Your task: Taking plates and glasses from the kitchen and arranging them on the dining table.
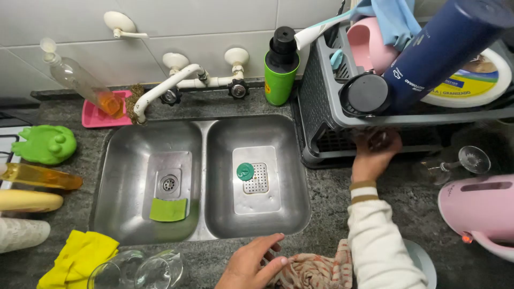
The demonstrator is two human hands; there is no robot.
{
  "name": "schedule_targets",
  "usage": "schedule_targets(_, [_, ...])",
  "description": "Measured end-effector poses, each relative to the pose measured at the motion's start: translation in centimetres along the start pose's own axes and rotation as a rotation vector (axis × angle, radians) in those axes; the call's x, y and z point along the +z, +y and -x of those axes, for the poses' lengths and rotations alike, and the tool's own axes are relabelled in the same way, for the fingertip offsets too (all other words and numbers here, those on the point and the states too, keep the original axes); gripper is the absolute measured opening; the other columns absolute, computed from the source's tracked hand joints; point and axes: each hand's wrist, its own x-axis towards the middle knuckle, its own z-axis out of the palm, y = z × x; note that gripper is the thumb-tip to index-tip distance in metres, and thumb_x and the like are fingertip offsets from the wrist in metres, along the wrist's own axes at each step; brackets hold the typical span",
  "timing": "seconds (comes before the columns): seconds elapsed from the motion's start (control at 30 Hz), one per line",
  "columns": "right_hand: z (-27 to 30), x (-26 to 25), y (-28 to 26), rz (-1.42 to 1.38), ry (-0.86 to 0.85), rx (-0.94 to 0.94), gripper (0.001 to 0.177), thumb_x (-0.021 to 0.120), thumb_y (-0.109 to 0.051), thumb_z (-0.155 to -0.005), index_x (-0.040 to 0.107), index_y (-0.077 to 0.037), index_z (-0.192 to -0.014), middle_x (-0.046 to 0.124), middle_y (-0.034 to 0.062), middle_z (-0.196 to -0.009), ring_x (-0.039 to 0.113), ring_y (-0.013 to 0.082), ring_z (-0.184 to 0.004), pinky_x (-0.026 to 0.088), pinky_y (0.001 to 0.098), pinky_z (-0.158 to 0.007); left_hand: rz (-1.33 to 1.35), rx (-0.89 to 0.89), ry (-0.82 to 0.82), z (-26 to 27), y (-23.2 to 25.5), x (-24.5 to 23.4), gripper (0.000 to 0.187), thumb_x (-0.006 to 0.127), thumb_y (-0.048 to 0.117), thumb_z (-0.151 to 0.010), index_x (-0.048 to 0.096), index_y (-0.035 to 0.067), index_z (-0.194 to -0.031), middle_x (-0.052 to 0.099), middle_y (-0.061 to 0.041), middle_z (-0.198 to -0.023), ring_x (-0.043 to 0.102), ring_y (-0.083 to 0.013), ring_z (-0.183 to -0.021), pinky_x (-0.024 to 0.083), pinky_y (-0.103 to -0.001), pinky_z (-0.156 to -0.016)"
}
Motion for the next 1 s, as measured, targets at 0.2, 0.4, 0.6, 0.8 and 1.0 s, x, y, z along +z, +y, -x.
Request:
schedule_targets(0.2, [8.9,-1.0,-10.4,-0.287,0.245,0.341,0.061,0.074,-0.018,-0.096,0.034,-0.019,-0.143,0.053,0.0039,-0.135,0.061,0.0194,-0.112,0.061,0.0439,-0.087,0.029,0.112,0.01,2.6,-0.2,-1.2,0.053,0.074,0.035,-0.093,0.062,0.009,-0.137,0.073,-0.01,-0.115,0.074,-0.0196,-0.098,0.061,-0.032,-0.078])
schedule_targets(0.4, [16.6,-0.9,-12.5,-0.55,-0.084,0.839,0.057,0.057,-0.057,-0.1,0.051,-0.011,-0.132,0.066,0.0094,-0.118,0.069,0.0243,-0.1,0.059,0.0428,-0.086,0.151,0.121,0.103,7.4,-0.8,-2.5,0.056,0.075,0.033,-0.09,0.061,0.01,-0.14,0.075,-0.011,-0.115,0.075,-0.0186,-0.093,0.06,-0.03,-0.078])
schedule_targets(0.6, [25.0,4.1,-19.1,-0.754,-0.59,1.087,0.071,0.042,-0.072,-0.103,0.059,-0.01,-0.133,0.07,0.0124,-0.113,0.07,0.0239,-0.095,0.057,0.0395,-0.083,0.169,0.186,0.326,12.7,-0.3,-4.6,0.091,0.083,0.032,-0.083,0.036,0.008,-0.157,0.061,-0.013,-0.14,0.063,-0.0222,-0.122,0.053,-0.035,-0.095])
schedule_targets(0.8, [35.4,7.8,-26.6,-0.679,-0.983,1.219,0.067,0.038,-0.063,-0.099,0.051,-0.012,-0.139,0.066,0.0135,-0.13,0.068,0.0273,-0.107,0.054,0.0456,-0.092,0.246,0.43,0.659,21.8,-0.5,-6.0,0.114,0.092,0.03,-0.077,0.023,0.003,-0.163,0.049,-0.018,-0.157,0.052,-0.0297,-0.145,0.043,-0.04,-0.117])
schedule_targets(1.0, [44.0,12.2,-29.0,-0.4,-1.441,1.041,0.058,0.036,-0.041,-0.106,0.052,0.0,-0.144,0.065,0.015,-0.136,0.065,0.0249,-0.119,0.051,0.0418,-0.102,0.108,0.36,1.045,35.2,-3.3,-6.7,0.102,0.096,0.032,-0.072,0.042,0.004,-0.154,0.059,-0.015,-0.146,0.064,-0.0282,-0.134,0.051,-0.037,-0.114])
